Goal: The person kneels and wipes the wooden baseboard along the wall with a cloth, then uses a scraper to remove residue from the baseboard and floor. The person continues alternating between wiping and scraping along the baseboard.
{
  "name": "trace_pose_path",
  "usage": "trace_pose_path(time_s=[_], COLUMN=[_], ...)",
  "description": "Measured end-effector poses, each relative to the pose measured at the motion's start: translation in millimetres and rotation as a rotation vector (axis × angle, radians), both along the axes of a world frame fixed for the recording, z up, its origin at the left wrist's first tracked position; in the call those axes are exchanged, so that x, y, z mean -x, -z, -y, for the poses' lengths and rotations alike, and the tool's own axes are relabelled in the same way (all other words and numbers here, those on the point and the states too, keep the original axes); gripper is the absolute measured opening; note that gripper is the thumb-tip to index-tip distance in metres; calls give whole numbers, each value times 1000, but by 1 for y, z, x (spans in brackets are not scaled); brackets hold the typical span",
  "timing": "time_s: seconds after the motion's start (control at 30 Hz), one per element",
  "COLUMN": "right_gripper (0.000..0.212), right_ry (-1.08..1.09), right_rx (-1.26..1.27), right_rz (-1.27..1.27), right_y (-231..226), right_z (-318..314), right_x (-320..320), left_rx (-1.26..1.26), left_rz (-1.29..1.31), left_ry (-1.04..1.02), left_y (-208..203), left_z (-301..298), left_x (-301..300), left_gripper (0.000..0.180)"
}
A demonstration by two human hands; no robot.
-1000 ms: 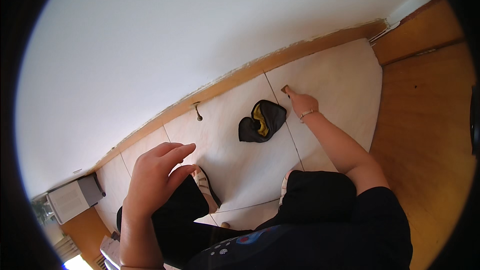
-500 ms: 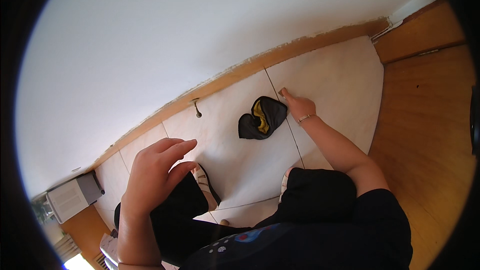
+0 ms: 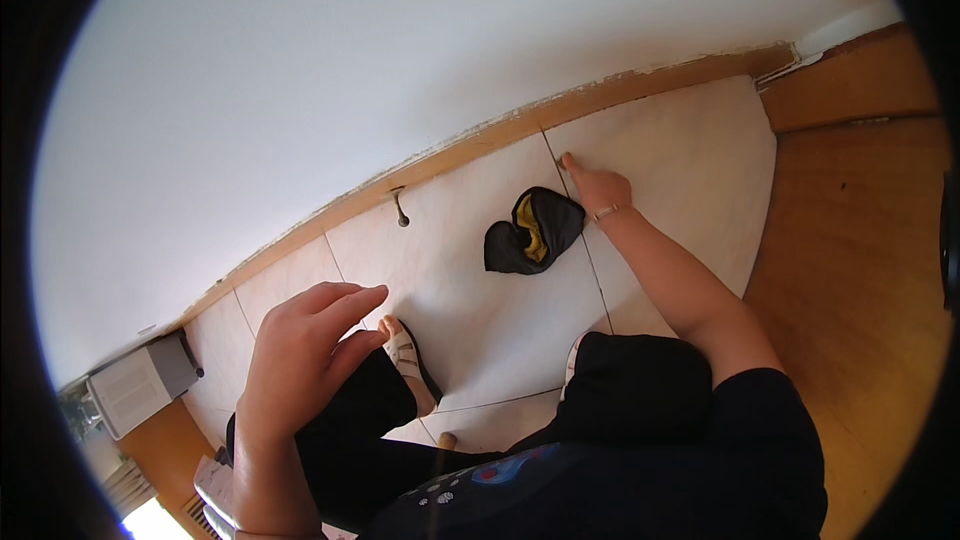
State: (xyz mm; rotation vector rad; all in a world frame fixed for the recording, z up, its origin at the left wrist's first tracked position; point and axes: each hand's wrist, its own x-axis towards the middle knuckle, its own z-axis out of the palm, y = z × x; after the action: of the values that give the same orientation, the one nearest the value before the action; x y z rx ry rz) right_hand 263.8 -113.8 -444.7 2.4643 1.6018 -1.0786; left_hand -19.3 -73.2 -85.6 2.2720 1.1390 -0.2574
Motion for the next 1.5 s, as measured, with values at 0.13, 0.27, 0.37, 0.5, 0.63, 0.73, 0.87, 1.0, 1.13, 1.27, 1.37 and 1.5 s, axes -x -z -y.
trace_pose_path(time_s=[0.13, 0.27, 0.37, 0.5, 0.63, 0.73, 0.87, 1.0, 1.13, 1.27, 1.37, 1.5], right_gripper=[38, 37, 49, 44, 33, 46, 53, 55, 49, 44, 43, 37], right_ry=[-115, 2, -5, 45, 15, 54, 254, -291, -329, -150, -232, -444], right_rx=[3, -145, -50, -101, -187, -325, -383, -699, -844, -481, -513, -543], right_rz=[111, 34, -26, -65, -22, -302, -1114, -1060, -1155, -1183, -521, -48], right_y=[-14, 9, -13, -13, -4, -3, -97, -192, -198, -195, -119, -38], right_z=[-44, -5, 21, 4, -21, -16, 8, 14, 27, 29, 27, 79], right_x=[-2, 0, 6, -4, -9, -6, 45, 81, 114, 89, 78, 58], left_rx=[-24, -51, -31, -12, -19, 122, 450, 785, 779, 646, 512, 483], left_rz=[24, -1, -22, 12, 1, 33, 255, 554, 769, 730, 756, 778], left_ry=[13, 9, 1, 44, 65, 15, -219, -793, -1001, -1032, -1010, -941], left_y=[-2, -3, -4, -2, 1, 6, 30, 57, 64, 66, 60, 53], left_z=[-1, -3, 0, 2, 6, 15, 38, 58, 56, 56, 43, 38], left_x=[-4, 2, 4, -9, -15, -19, -20, -28, -37, -31, -28, -28], left_gripper=[32, 32, 32, 32, 31, 31, 37, 41, 40, 38, 39, 38])
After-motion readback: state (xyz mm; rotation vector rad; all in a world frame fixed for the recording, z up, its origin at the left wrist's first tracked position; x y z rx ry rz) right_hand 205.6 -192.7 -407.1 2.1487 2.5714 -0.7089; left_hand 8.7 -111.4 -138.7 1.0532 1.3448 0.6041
